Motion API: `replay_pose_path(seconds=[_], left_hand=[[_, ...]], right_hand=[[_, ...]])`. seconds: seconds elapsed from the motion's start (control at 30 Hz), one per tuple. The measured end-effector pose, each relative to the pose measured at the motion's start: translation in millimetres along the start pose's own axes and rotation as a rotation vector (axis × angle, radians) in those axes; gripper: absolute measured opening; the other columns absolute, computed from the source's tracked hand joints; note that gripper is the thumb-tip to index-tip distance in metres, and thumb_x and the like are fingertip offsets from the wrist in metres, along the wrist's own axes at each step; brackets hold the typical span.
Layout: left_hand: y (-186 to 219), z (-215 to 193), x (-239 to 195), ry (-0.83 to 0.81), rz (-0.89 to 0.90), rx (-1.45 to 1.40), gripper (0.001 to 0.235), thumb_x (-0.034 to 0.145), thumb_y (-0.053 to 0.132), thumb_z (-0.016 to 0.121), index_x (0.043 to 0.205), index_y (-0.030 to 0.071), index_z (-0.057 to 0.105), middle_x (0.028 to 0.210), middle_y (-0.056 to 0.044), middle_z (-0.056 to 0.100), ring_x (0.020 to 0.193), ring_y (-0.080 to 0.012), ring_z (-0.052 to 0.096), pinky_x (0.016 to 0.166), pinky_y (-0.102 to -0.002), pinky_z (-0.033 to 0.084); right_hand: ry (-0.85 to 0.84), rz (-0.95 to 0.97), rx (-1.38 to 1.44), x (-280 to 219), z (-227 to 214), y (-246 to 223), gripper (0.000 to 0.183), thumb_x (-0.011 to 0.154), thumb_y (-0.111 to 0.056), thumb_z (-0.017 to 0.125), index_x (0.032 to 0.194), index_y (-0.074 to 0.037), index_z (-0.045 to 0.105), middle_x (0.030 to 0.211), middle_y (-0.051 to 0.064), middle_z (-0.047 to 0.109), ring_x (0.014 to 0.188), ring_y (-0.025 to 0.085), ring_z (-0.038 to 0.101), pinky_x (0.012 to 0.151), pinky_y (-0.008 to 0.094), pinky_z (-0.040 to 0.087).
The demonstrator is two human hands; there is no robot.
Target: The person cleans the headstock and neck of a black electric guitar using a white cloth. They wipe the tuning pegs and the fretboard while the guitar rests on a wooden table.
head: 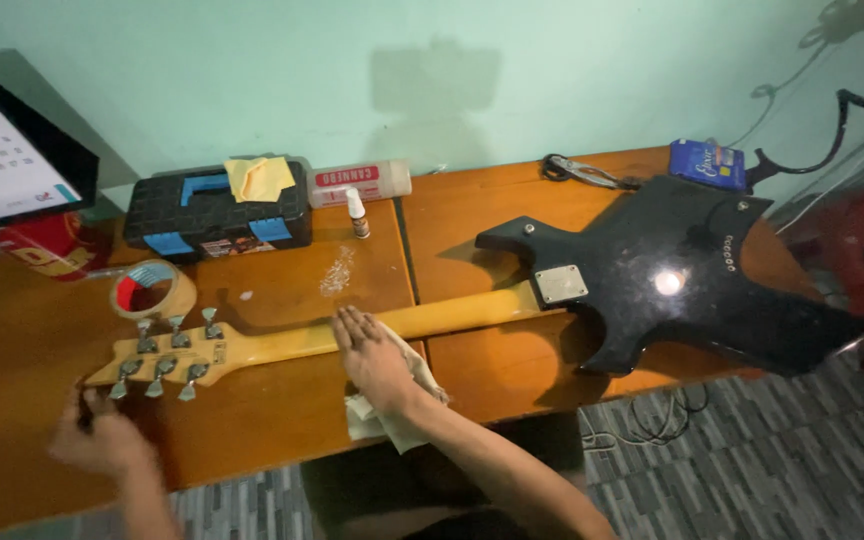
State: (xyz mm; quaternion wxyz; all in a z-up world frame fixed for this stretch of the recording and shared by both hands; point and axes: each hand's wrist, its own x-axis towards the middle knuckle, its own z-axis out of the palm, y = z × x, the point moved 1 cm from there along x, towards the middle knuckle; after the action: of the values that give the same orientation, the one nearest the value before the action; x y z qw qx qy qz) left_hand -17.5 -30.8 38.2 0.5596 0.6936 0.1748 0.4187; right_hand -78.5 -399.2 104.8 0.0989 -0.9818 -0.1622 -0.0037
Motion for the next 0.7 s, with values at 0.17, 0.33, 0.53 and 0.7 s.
replay_pose_path(seconds=[0.17, 0.33, 0.53, 0.7], left_hand=[[168, 27, -99, 0.012, 0.743, 0.427, 0.030, 0.115, 0.001, 0.045, 0.130, -0.004, 0.071, 0.127, -0.023, 0.074, 0.113, -0.0386, 0.069, 0.090, -0.048, 0.057], [145, 86, -128, -0.522, 0.852, 0.280, 0.047, 0.092, -0.010, 0.061, 0.132, 0.012, 0.069, 0.136, -0.006, 0.064, 0.138, -0.0330, 0.051, 0.120, -0.057, 0.036], [106, 101, -115, -0.718, 0.558, 0.266, 0.027, 0.107, 0.022, 0.058, 0.129, 0.015, 0.073, 0.114, -0.010, 0.073, 0.119, -0.0311, 0.063, 0.109, -0.051, 0.044], [115, 103, -115, -0.707, 0.451, 0.249, 0.033, 0.112, 0.021, 0.050, 0.135, 0.009, 0.070, 0.113, -0.020, 0.073, 0.107, -0.0399, 0.067, 0.102, -0.053, 0.045]], right_hand=[[-0.088, -0.049, 0.066, -22, -17, 27, 0.081, 0.086, 0.001, 0.028, 0.161, -0.006, 0.000, 0.170, 0.007, -0.003, 0.157, 0.022, -0.004, 0.127, 0.036, -0.010], [0.190, 0.228, 0.246, -92, -81, 91, 0.073, 0.082, 0.000, 0.055, 0.153, -0.010, 0.039, 0.153, 0.021, 0.045, 0.135, 0.038, 0.050, 0.115, 0.044, 0.041], [0.325, 0.227, 0.036, -95, -63, 128, 0.051, 0.095, -0.011, 0.039, 0.144, -0.005, 0.054, 0.142, 0.016, 0.060, 0.137, 0.032, 0.053, 0.116, 0.046, 0.038], [-0.043, 0.578, 0.639, -47, -101, 19, 0.060, 0.100, -0.044, 0.030, 0.146, -0.015, 0.056, 0.149, 0.010, 0.055, 0.142, 0.025, 0.048, 0.126, 0.042, 0.025]])
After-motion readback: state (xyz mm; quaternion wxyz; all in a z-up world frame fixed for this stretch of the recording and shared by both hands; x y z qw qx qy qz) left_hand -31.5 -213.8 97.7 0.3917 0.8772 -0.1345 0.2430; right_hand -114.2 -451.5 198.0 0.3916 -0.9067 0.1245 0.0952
